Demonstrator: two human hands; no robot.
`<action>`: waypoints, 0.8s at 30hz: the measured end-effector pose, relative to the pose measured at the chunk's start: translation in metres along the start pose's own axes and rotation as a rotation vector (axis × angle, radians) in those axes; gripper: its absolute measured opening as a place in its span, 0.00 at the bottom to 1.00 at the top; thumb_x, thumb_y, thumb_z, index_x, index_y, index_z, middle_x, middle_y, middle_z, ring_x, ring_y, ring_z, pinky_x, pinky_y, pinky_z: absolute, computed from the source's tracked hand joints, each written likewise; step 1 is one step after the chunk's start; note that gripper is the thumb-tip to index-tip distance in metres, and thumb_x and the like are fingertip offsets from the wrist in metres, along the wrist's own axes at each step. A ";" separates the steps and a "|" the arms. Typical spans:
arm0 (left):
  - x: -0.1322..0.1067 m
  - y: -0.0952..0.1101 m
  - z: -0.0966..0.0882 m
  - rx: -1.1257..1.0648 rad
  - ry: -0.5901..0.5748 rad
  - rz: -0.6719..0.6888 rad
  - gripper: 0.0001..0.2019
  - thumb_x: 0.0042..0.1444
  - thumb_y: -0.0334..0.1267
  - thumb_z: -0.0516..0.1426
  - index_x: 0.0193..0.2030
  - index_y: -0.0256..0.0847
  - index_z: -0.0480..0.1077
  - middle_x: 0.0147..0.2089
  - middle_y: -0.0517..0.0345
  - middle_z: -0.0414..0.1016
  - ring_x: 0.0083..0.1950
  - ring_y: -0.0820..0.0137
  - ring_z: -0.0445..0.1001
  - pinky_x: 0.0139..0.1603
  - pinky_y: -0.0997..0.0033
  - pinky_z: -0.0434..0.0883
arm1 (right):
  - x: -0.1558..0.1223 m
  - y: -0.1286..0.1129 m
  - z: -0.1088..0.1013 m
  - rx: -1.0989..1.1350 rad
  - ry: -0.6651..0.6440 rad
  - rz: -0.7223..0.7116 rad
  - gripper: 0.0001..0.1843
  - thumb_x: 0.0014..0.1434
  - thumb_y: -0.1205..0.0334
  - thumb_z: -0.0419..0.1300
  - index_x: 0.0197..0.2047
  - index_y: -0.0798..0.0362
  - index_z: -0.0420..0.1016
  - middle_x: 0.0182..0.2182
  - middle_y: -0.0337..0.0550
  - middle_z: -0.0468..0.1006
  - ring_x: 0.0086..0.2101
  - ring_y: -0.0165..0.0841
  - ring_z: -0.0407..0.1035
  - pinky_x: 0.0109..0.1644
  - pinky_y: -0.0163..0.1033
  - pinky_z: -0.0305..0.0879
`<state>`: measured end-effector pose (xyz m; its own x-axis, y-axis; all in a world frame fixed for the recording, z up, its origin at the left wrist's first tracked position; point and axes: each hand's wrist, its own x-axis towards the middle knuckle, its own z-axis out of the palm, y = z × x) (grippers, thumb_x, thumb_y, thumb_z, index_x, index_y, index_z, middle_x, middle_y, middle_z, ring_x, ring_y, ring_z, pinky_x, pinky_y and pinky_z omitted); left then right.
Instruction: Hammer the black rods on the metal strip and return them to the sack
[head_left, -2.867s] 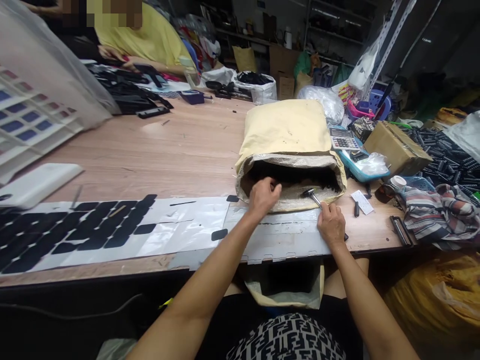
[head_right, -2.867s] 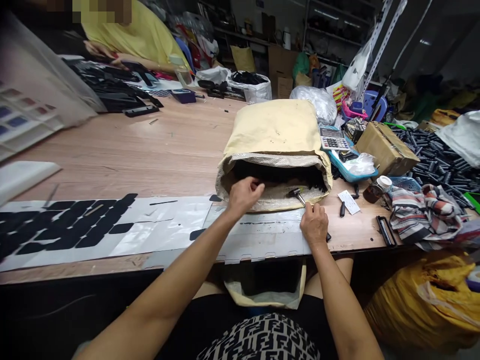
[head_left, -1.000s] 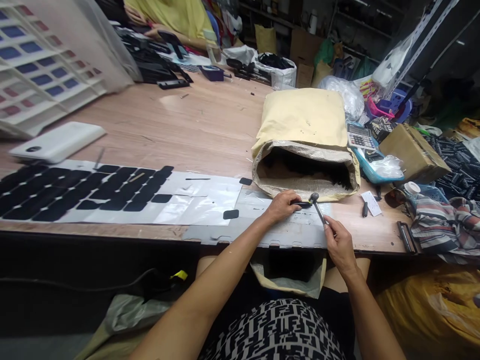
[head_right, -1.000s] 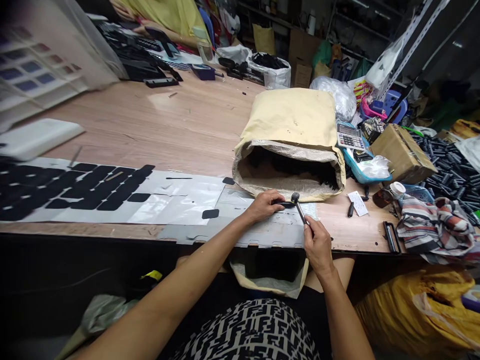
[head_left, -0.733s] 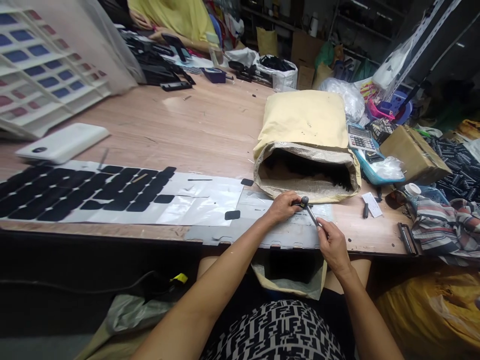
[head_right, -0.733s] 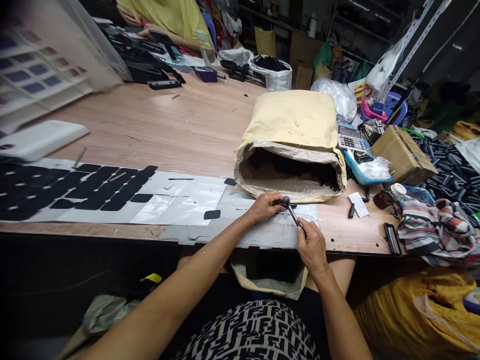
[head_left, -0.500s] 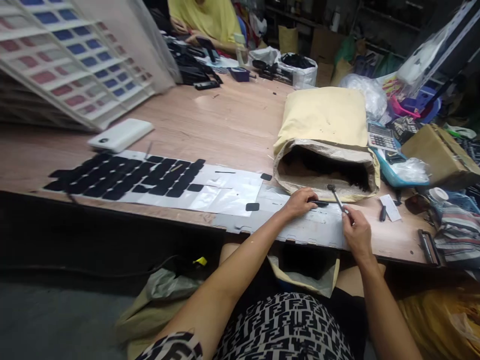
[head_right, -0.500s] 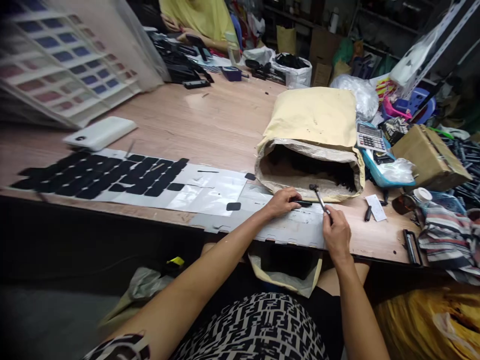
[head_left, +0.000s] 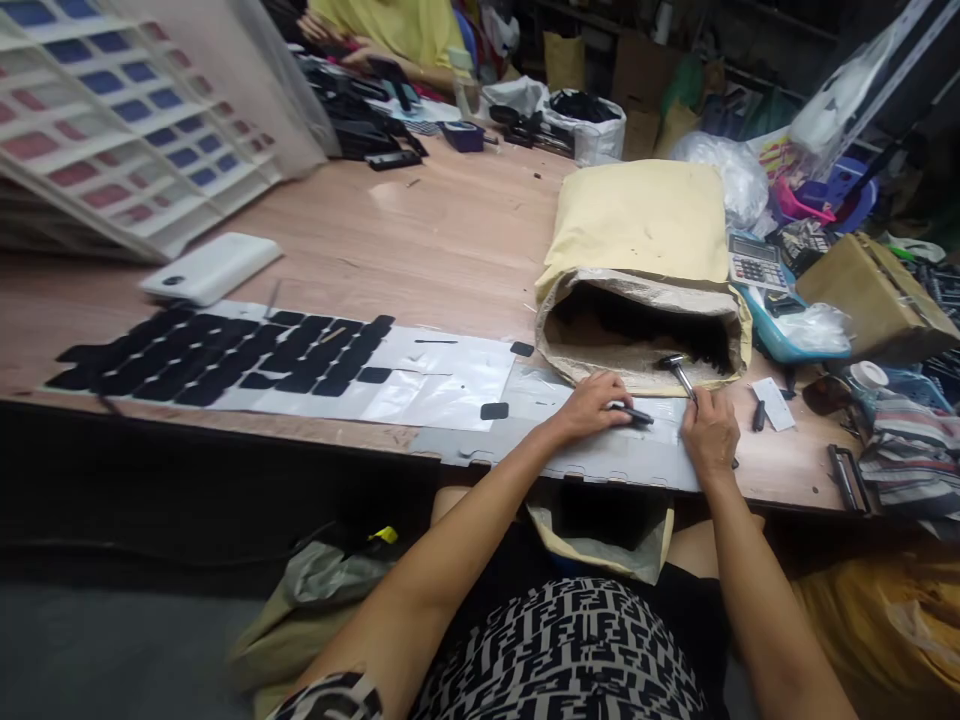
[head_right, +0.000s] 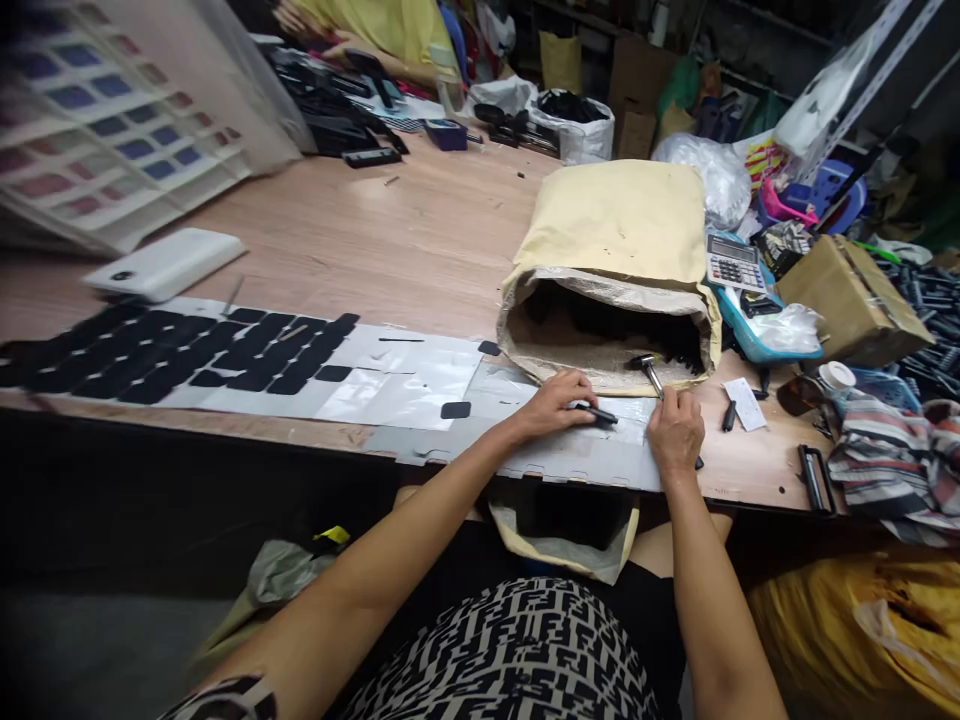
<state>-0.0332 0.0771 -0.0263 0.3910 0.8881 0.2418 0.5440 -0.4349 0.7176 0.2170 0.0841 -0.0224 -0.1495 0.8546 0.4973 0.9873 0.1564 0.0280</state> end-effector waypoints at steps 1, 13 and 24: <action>-0.012 0.007 0.000 0.015 -0.020 0.025 0.06 0.56 0.40 0.65 0.40 0.45 0.79 0.53 0.51 0.72 0.57 0.57 0.67 0.61 0.52 0.63 | 0.000 0.000 0.000 -0.003 -0.010 0.003 0.15 0.66 0.62 0.53 0.52 0.53 0.75 0.39 0.48 0.71 0.40 0.40 0.62 0.42 0.41 0.57; -0.138 0.049 0.056 0.418 -0.071 0.146 0.06 0.56 0.37 0.65 0.41 0.47 0.77 0.77 0.57 0.50 0.76 0.50 0.49 0.72 0.43 0.57 | -0.003 -0.004 -0.001 -0.041 -0.048 0.021 0.15 0.66 0.64 0.52 0.52 0.53 0.74 0.39 0.49 0.70 0.40 0.41 0.61 0.41 0.41 0.57; -0.012 0.042 -0.006 0.263 0.173 0.082 0.11 0.64 0.37 0.57 0.51 0.41 0.75 0.48 0.50 0.79 0.51 0.59 0.75 0.53 0.56 0.74 | -0.006 -0.005 0.001 -0.072 -0.086 0.025 0.15 0.65 0.65 0.52 0.53 0.54 0.72 0.39 0.49 0.69 0.40 0.41 0.59 0.39 0.41 0.54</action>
<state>-0.0194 0.0491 0.0050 0.3219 0.8510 0.4150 0.6981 -0.5094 0.5031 0.2130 0.0789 -0.0266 -0.1257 0.8977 0.4224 0.9916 0.1013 0.0799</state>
